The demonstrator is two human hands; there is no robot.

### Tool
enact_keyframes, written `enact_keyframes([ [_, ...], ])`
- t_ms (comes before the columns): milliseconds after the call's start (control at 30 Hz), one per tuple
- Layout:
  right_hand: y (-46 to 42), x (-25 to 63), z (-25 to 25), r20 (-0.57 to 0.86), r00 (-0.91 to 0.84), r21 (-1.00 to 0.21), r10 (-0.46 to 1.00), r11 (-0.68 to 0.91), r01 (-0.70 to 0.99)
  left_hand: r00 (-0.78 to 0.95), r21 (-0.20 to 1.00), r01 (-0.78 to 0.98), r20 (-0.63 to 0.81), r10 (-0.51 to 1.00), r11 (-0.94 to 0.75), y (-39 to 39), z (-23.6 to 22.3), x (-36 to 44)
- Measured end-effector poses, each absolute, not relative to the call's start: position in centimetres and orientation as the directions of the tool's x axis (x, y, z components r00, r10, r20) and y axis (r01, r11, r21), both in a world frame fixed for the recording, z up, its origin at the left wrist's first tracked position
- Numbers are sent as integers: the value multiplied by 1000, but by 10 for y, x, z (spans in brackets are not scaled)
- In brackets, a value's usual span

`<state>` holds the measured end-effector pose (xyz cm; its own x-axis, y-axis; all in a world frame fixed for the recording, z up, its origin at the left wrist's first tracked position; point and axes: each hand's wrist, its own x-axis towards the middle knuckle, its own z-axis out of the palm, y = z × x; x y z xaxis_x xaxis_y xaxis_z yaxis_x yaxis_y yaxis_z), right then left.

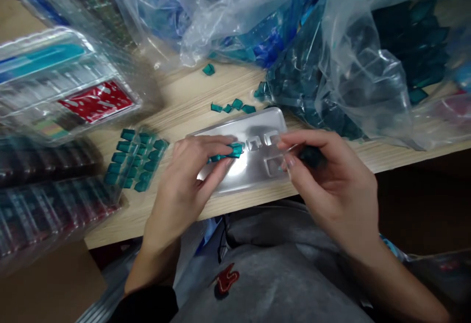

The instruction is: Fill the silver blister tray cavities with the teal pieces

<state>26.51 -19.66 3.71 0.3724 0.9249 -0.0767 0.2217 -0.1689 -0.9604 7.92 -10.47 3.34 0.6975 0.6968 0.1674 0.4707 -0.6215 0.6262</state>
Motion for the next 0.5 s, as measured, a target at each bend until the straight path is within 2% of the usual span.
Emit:
enact_keyframes([
  [67,-202,269,40,-232,285,-960,930,-266,87,702,591,486,176,691,-644,-107,34,81],
  [133,-205,271,42,-305,196,-951,932,-310,-6,700,498,527,206,684,-689,-109,33,85],
  [233,-206,270,41,-298,194,-955,935,-289,-70,681,337,597,266,682,-728,-113,28,90],
  [300,-204,268,40,-279,220,-959,935,-257,-122,676,288,617,282,681,-732,-114,25,90],
  [400,-199,264,39,-292,176,-935,940,-242,-258,688,316,602,261,677,-733,-113,26,87],
  [500,-198,262,39,-283,58,-876,957,-233,-422,690,507,510,240,682,-695,-116,35,85],
])
